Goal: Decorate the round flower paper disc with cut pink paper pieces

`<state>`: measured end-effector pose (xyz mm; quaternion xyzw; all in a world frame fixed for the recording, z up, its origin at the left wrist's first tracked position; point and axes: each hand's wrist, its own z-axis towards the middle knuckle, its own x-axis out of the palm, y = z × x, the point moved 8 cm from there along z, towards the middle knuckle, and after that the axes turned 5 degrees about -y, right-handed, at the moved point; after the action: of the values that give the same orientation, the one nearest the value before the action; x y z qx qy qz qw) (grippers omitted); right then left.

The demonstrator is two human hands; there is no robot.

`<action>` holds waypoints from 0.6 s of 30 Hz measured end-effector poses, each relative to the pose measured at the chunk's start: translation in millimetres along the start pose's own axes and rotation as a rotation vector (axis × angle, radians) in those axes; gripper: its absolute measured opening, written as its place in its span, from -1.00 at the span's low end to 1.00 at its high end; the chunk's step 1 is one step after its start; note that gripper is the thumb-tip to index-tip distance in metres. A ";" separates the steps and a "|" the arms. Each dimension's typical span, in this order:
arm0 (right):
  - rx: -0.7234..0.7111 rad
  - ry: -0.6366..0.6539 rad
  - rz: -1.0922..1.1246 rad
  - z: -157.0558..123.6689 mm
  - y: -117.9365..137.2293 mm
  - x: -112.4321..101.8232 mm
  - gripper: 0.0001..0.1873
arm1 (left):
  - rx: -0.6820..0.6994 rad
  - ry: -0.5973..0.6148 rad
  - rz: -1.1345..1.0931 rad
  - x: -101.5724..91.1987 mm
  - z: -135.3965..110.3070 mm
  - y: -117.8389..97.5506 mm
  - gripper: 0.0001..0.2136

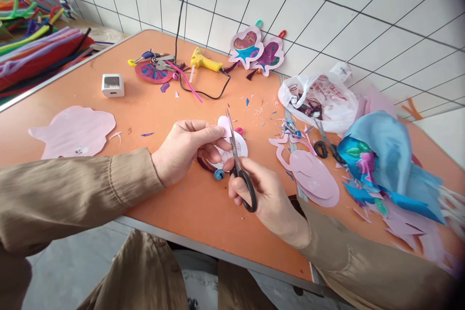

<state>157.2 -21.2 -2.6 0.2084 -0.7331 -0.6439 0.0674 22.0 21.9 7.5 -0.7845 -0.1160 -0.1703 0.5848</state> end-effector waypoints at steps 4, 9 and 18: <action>-0.004 0.003 0.010 0.7 0.5 0.5 -0.58 | 0.000 0.001 0.002 0.4 0.4 -0.9 -0.83; 0.011 -0.004 0.019 0.7 0.7 0.7 -0.57 | 0.008 -0.006 0.030 0.7 1.4 -3.3 -0.81; 0.024 0.000 0.025 -0.4 -0.2 1.6 -0.58 | 0.044 -0.012 0.100 -1.5 2.4 -7.5 -0.79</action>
<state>155.9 -22.1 -3.0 0.2003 -0.7433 -0.6341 0.0729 18.1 26.4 12.8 -0.7774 -0.0841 -0.1336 0.6089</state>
